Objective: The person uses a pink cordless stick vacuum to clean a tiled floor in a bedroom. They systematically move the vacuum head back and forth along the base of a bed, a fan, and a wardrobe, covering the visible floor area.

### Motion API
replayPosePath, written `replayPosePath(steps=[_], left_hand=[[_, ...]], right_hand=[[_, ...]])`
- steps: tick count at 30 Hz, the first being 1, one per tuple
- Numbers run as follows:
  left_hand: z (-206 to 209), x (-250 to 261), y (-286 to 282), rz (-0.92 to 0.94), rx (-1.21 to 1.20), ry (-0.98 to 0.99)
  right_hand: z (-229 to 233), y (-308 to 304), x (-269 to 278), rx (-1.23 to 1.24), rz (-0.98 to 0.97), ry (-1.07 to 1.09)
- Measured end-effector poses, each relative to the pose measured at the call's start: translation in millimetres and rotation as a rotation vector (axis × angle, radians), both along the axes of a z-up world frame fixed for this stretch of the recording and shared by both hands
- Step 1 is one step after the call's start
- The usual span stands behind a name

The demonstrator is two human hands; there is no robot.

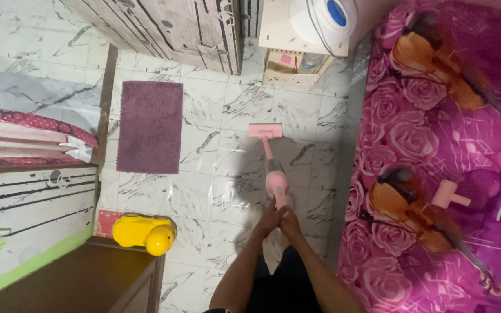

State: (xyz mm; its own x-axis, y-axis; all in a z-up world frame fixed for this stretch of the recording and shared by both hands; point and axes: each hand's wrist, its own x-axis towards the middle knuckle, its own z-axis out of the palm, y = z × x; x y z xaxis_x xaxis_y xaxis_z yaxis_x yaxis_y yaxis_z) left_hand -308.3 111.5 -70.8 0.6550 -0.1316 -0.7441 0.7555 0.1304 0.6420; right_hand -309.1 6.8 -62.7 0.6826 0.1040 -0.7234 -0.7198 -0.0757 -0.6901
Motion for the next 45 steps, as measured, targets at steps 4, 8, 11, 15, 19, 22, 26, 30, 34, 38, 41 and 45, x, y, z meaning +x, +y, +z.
replayPosePath(steps=[4,8,11,15,19,22,26,30,34,38,41,45], left_hand=[[-7.0,27.0,11.9,0.004,-0.083,-0.053],[-19.1,63.9,14.9,-0.092,0.010,-0.091],[-31.5,79.4,11.5,-0.133,-0.007,-0.170],[-42.4,105.1,-15.7,-0.189,-0.035,-0.094],[-49.3,119.6,-53.8,-0.328,0.041,-0.141],[-46.0,110.9,-89.9,-0.389,0.060,-0.081],[-45.7,102.0,-132.8,-0.458,0.135,-0.254],[-51.7,95.9,-169.2,-0.330,-0.015,-0.210],[-57.9,95.2,-199.6,-0.276,-0.060,-0.180],[-62.1,125.8,-224.9,-0.238,-0.068,-0.163],[-67.4,152.9,-236.3,-0.230,-0.076,-0.123],[-74.6,209.5,-247.8,-0.287,-0.037,-0.122]], right_hand=[[-5.9,6.3,21.1,0.225,-0.110,-0.030],[-17.8,12.6,50.4,0.164,-0.192,-0.028],[-28.7,7.0,63.8,0.069,-0.178,-0.100],[-41.2,-12.7,74.9,0.157,-0.370,-0.064],[-47.4,-51.3,86.0,0.060,-0.374,-0.059],[-45.1,-80.8,80.6,0.006,-0.459,-0.012],[-43.5,-123.7,66.7,-0.178,-0.320,-0.051],[-47.8,-158.5,62.0,0.039,-0.406,-0.108],[-54.0,-194.5,60.2,-0.204,-0.258,-0.143],[-58.5,-215.0,96.4,-0.453,-0.101,-0.170],[-63.6,-232.4,122.8,-0.395,-0.098,-0.222],[-73.9,-244.2,178.7,-0.279,-0.164,-0.298]])
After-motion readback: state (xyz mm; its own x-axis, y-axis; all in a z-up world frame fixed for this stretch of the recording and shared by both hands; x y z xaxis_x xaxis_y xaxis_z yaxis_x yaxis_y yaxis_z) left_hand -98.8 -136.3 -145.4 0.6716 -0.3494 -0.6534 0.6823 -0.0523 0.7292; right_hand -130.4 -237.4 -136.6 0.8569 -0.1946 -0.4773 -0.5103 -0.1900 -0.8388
